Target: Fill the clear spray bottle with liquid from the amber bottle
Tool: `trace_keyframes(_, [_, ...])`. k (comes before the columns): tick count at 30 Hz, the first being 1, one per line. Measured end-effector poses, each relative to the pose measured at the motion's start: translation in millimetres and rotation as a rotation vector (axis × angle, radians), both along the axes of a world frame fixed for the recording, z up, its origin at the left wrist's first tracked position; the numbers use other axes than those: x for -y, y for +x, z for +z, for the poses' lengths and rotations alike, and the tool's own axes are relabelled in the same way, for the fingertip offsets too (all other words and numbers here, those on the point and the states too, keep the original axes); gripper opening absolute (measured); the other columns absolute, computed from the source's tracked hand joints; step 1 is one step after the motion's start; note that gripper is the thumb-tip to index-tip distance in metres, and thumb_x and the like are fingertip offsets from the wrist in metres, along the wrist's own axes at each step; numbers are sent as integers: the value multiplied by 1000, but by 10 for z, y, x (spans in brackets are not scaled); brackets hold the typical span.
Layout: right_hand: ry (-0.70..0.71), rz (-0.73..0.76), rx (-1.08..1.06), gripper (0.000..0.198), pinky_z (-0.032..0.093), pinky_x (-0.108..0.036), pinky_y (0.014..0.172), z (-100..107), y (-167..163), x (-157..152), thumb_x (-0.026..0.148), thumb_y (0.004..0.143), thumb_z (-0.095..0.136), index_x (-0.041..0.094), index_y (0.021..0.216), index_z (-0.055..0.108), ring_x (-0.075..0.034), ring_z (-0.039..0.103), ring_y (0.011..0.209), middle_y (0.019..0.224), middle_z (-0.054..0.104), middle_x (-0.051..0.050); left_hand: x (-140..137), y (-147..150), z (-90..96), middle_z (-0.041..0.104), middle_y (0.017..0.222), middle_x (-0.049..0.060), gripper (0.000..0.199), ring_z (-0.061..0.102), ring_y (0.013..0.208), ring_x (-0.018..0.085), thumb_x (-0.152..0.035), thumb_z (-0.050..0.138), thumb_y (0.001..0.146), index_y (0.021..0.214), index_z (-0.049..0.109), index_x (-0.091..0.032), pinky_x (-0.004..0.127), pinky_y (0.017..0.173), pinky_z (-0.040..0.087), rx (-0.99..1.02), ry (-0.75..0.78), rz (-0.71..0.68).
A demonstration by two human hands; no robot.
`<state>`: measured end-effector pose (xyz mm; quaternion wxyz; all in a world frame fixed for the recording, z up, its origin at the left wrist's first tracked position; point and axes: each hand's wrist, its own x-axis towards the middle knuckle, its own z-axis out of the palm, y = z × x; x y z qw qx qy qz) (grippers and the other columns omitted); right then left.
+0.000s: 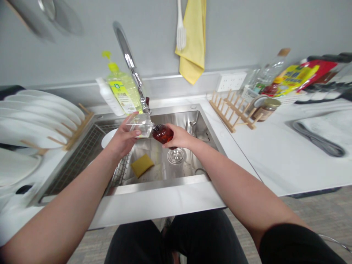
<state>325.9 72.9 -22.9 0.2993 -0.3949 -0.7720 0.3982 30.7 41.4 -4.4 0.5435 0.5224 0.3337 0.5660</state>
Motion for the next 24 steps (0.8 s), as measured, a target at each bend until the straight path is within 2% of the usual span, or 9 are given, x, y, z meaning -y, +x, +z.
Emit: trace_keyframes(24, [27,-19,30,83,66,-53,109,8,-7,10,36,60,110,28,136,75,-39,82,120,125,86,-5,27,36,43,81,136,6,93,79,122,32,-27,112,66,150,75,-37,42,97,68,-8,52,22])
